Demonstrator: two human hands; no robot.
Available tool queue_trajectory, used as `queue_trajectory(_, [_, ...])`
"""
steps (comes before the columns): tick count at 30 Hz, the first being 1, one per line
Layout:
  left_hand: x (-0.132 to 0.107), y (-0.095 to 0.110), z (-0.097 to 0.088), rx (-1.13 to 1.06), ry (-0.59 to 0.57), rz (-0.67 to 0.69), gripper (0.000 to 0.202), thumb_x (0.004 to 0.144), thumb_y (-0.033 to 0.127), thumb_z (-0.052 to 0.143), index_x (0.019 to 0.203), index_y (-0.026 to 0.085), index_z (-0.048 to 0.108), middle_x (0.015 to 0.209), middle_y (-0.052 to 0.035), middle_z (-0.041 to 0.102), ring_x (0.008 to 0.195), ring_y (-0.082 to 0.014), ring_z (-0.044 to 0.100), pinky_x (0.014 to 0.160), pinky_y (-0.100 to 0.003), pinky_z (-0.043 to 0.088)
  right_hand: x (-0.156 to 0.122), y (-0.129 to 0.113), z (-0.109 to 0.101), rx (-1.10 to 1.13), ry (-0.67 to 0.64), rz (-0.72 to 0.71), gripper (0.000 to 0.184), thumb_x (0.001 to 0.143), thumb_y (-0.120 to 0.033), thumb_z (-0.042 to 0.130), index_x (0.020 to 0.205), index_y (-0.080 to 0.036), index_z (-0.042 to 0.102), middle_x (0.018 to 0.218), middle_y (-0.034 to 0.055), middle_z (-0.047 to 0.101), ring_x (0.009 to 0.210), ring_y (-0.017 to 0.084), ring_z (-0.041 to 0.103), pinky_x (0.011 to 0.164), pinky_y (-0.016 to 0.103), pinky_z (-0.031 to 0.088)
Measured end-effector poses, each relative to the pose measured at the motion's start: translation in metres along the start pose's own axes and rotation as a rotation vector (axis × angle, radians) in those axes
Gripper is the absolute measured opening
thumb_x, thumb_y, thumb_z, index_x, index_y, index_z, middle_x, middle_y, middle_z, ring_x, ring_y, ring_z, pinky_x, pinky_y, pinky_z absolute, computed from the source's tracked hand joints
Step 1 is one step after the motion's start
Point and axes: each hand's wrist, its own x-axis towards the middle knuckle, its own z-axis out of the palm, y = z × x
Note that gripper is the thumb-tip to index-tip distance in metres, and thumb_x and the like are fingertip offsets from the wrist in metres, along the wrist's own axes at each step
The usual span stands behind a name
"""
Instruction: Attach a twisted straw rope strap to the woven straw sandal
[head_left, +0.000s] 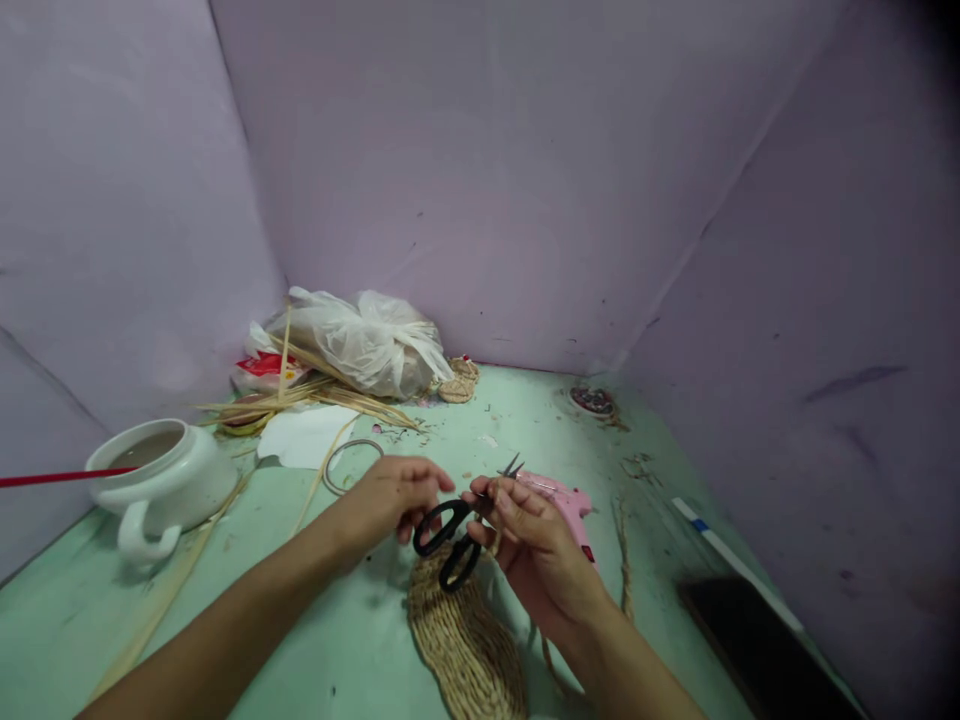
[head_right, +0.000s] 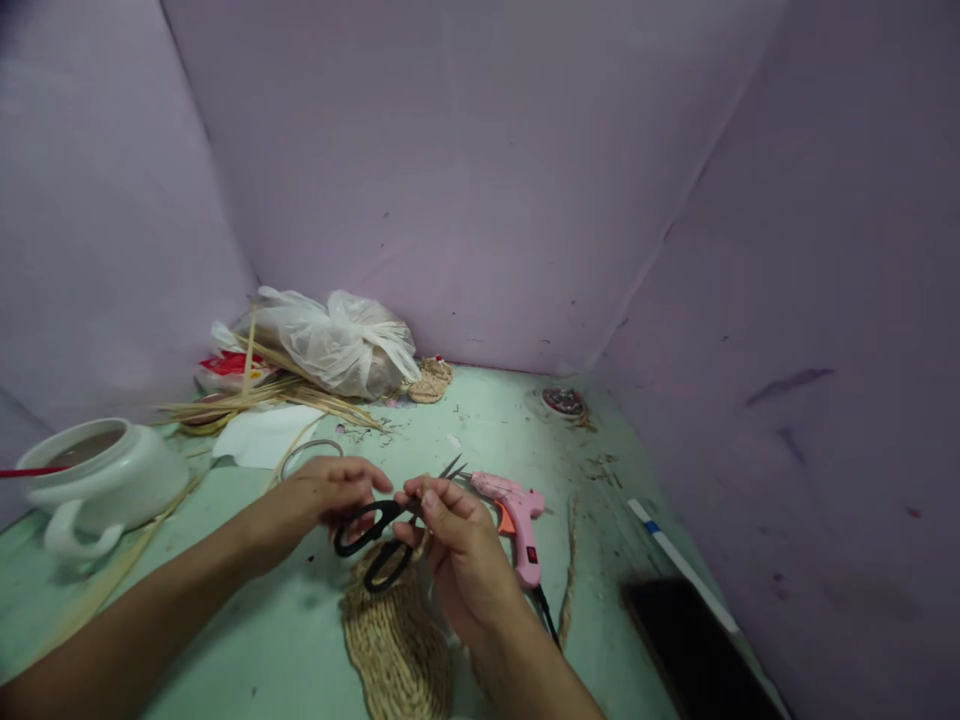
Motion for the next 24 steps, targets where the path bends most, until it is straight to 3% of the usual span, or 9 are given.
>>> queue_trajectory(3, [0.007, -0.007, -0.001, -0.238, -0.285, -0.206, 0.024, 0.068, 0.027, 0.060, 0.088, 0.014, 0.057, 0.071, -0.0021, 0.062, 0.053, -0.0096, 0.055, 0.051, -0.021, 0.039, -0.001, 0.001, 0.002, 0.012, 0.010, 0.028, 0.022, 0.055, -0.024, 0.080, 0.072, -0.014, 0.069, 0.074, 0.0014, 0.064, 0.058, 0.008, 0.059, 0.052, 0.016, 0.050])
queue_trajectory(5, [0.008, -0.013, 0.002, -0.369, -0.389, -0.190, 0.036, 0.066, 0.027, 0.065, 0.097, 0.014, 0.054, 0.081, -0.0062, 0.064, 0.063, -0.0130, 0.059, 0.057, -0.023, 0.043, -0.001, 0.000, 0.005, 0.007, 0.023, 0.033, 0.025, 0.053, -0.025, 0.081, 0.072, -0.014, 0.069, 0.070, 0.0010, 0.064, 0.050, 0.007, 0.057, 0.045, 0.016, 0.047])
queue_trajectory(8, [0.006, -0.018, 0.007, -0.400, -0.510, -0.142, 0.059, 0.062, 0.029, 0.071, 0.112, 0.014, 0.046, 0.082, -0.0092, 0.065, 0.068, -0.0176, 0.062, 0.054, -0.024, 0.042, -0.003, -0.002, 0.008, -0.030, 0.035, 0.026, 0.029, 0.052, -0.029, 0.081, 0.073, -0.014, 0.069, 0.070, 0.0019, 0.064, 0.044, 0.007, 0.054, 0.038, 0.017, 0.044])
queue_trajectory(10, [0.005, -0.018, 0.008, -0.338, -0.476, -0.141, 0.065, 0.061, 0.036, 0.072, 0.116, 0.014, 0.044, 0.075, -0.0061, 0.063, 0.060, -0.0153, 0.059, 0.050, -0.022, 0.039, -0.004, -0.004, 0.009, -0.069, 0.054, 0.013, 0.029, 0.052, -0.029, 0.081, 0.073, -0.014, 0.068, 0.079, 0.0039, 0.065, 0.048, 0.008, 0.054, 0.040, 0.020, 0.046])
queue_trajectory(13, [0.003, -0.011, 0.004, -0.122, -0.243, -0.121, 0.060, 0.065, 0.045, 0.066, 0.111, 0.011, 0.049, 0.059, 0.0002, 0.057, 0.047, -0.0095, 0.048, 0.044, -0.020, 0.029, -0.004, -0.004, 0.007, -0.126, 0.154, -0.043, 0.027, 0.052, -0.029, 0.081, 0.070, -0.015, 0.067, 0.092, 0.0057, 0.064, 0.065, 0.013, 0.058, 0.049, 0.022, 0.050])
queue_trajectory(15, [0.001, -0.002, -0.004, 0.057, -0.089, -0.033, 0.046, 0.071, 0.045, 0.058, 0.100, 0.010, 0.055, 0.053, 0.0027, 0.052, 0.044, -0.0082, 0.043, 0.044, -0.021, 0.026, -0.003, -0.004, 0.004, -0.151, 0.217, -0.089, 0.025, 0.054, -0.029, 0.080, 0.069, -0.015, 0.066, 0.084, 0.0035, 0.063, 0.064, 0.012, 0.056, 0.050, 0.022, 0.049])
queue_trajectory(17, [-0.005, 0.008, -0.013, 0.250, -0.006, 0.104, 0.035, 0.074, 0.044, 0.052, 0.089, 0.013, 0.057, 0.054, 0.0032, 0.049, 0.047, -0.0093, 0.042, 0.046, -0.022, 0.028, -0.001, -0.002, 0.001, -0.174, 0.232, -0.127, 0.024, 0.056, -0.030, 0.079, 0.070, -0.016, 0.066, 0.068, -0.0009, 0.060, 0.053, 0.009, 0.051, 0.049, 0.021, 0.047])
queue_trajectory(21, [-0.020, 0.022, -0.017, 0.743, 0.037, 0.216, 0.020, 0.071, 0.032, 0.054, 0.085, 0.019, 0.057, 0.063, 0.0015, 0.054, 0.059, -0.0138, 0.047, 0.054, -0.025, 0.034, 0.002, 0.001, -0.003, -0.228, 0.232, -0.175, 0.026, 0.057, -0.033, 0.078, 0.072, -0.015, 0.067, 0.060, -0.0034, 0.056, 0.049, 0.007, 0.049, 0.050, 0.022, 0.047])
queue_trajectory(24, [-0.029, 0.023, -0.008, 0.922, 0.012, 0.225, 0.020, 0.069, 0.022, 0.048, 0.086, 0.021, 0.058, 0.068, 0.0001, 0.060, 0.063, -0.0157, 0.051, 0.059, -0.026, 0.036, 0.002, 0.002, -0.004, -0.264, 0.204, -0.206, 0.023, 0.058, -0.032, 0.076, 0.071, -0.016, 0.065, 0.061, -0.0037, 0.055, 0.052, 0.008, 0.049, 0.051, 0.022, 0.047])
